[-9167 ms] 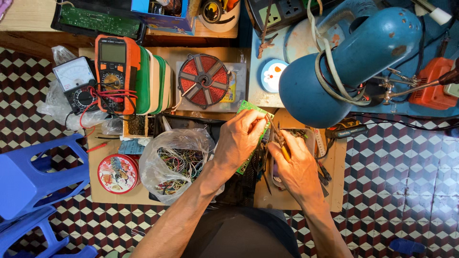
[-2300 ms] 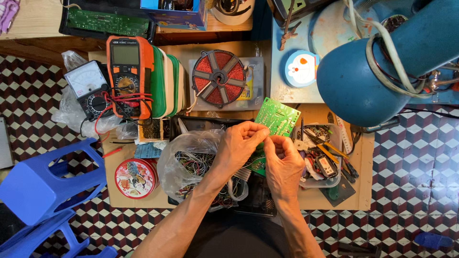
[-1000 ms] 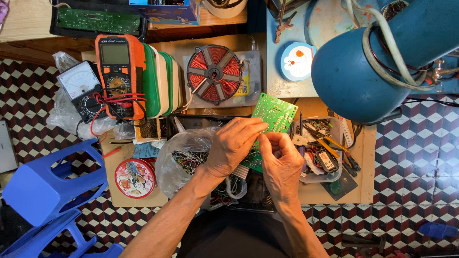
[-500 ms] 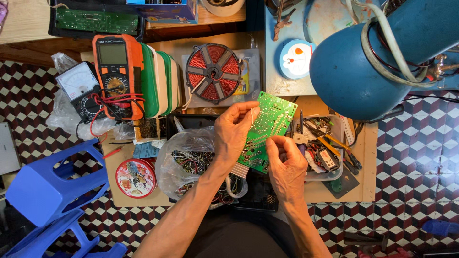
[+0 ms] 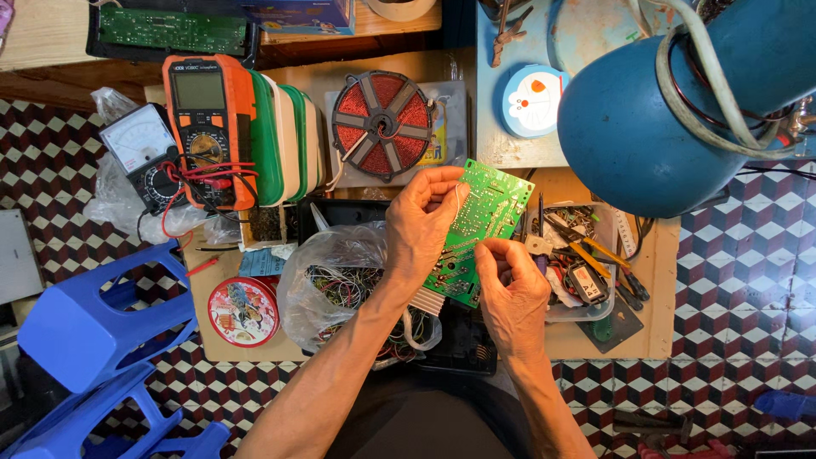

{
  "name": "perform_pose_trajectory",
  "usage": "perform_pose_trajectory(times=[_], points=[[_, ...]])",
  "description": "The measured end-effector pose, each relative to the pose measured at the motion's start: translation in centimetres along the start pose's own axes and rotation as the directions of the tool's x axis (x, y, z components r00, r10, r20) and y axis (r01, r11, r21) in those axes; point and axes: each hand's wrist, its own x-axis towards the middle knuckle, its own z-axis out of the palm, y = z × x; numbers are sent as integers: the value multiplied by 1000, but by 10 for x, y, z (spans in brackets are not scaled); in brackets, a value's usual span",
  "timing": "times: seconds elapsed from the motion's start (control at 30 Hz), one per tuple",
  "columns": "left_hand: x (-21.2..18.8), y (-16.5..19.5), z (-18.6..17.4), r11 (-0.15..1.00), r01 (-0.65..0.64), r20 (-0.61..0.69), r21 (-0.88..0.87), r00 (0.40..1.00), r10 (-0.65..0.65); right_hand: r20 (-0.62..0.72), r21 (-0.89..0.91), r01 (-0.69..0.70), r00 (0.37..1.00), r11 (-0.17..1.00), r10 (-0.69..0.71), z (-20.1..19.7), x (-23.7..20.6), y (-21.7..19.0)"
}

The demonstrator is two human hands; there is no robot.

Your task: The person holds a green circuit board and repeatedly trims protruding wire leads with pliers, then bends and adjusts the leads by hand. The work is performed under a blue desk lamp on a cluttered workbench with tools and components nearby.

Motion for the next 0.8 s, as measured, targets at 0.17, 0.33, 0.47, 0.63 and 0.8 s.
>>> perform_pose_trajectory(times=[0.17,0.33,0.47,0.63,0.8], points=[[-1,0,1,999,-16,-13,28,1000,17,3,-8,-18,1000,1000,18,-1,-1,1],[-1,0,1,999,-15,-19,35,1000,16,9,-1,-21,1000,1000,21,-1,-1,1],[-1,-1,1,999,-11,-29,43,999,13,11,11,-17,1000,1000,17,-1,-1,1],[0,-2,1,998,-17,-35,58,999,19,11,17,-13,1000,1000,13,0,-1,3],[0,-1,-1,998,-11,-25,58,1000,12,14,23,-12,1000,1000,12,1,-1,4]])
